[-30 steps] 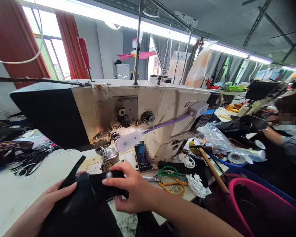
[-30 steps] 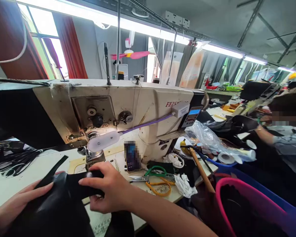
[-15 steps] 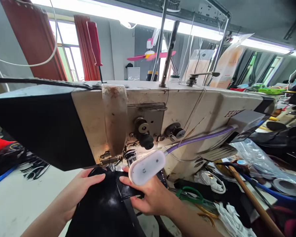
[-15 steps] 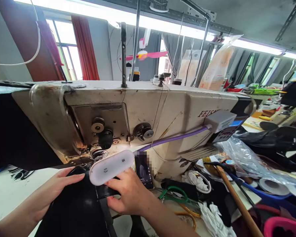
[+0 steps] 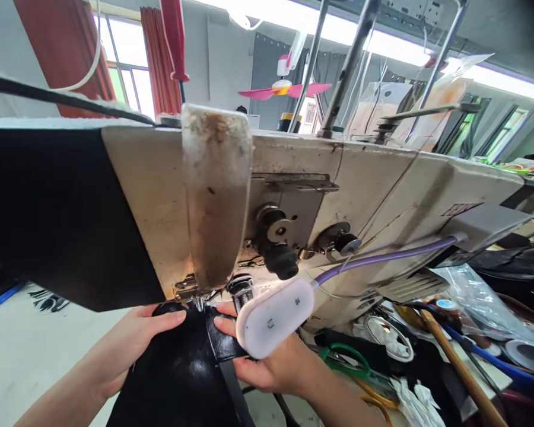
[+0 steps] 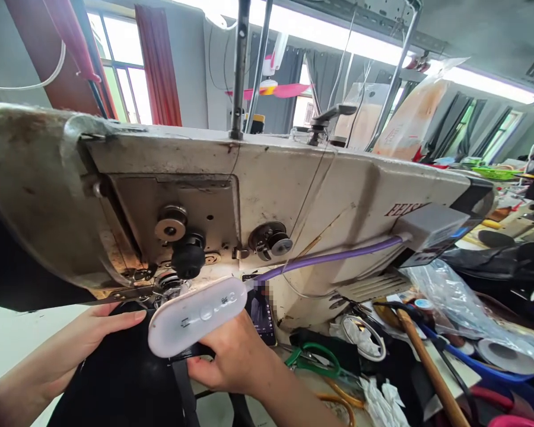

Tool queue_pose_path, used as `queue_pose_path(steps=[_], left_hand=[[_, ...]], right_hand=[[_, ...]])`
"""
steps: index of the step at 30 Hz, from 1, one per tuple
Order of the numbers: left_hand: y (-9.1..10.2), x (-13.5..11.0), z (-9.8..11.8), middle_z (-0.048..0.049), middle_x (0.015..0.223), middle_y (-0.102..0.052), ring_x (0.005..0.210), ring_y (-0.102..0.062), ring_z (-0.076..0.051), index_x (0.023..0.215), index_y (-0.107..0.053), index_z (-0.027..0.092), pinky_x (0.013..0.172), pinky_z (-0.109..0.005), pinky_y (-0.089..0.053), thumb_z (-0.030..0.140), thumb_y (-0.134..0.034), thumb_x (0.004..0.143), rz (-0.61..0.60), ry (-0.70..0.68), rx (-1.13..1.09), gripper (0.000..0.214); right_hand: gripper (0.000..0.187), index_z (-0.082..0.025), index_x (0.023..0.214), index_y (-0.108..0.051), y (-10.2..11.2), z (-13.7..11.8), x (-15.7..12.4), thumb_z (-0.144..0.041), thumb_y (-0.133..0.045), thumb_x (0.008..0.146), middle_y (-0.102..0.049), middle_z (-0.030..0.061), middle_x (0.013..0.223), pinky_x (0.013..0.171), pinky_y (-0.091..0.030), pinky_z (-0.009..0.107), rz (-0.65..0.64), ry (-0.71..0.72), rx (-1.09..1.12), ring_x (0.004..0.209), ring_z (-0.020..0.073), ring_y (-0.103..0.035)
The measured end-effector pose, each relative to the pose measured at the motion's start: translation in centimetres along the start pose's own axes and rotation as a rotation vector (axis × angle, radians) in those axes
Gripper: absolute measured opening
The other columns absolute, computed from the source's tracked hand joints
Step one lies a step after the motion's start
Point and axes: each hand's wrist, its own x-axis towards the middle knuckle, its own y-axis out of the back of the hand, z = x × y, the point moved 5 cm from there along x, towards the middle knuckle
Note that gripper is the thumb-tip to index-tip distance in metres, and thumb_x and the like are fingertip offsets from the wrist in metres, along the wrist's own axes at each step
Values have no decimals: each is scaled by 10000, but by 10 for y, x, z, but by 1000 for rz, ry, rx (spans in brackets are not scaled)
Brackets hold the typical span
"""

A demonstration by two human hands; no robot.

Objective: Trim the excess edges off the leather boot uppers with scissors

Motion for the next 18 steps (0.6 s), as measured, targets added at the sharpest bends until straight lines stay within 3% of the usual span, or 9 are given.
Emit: queue_pose_path(steps=[8,18], left_hand=[[-4,2,2,-117,802,-763,726,-734,-303,931,-737,123,628,-338,-608,192,-868,597,-59,14,-52,366],[4,12,2,-131,794,-760,730,-732,-327,796,-732,121,723,-407,-612,186,-837,587,-15,100,-49,243]], right_hand=[[542,-249,1252,-647,1,-4,3,-159,-618,718,-599,52,1328,1044,-422,344,10,13,-26,1182,255,-577],[516,-238,1269,-639,1,0,9,-193,-612,756,-587,55,1345,1084,-380,356,-15,-58,-2,1230,261,-544]])
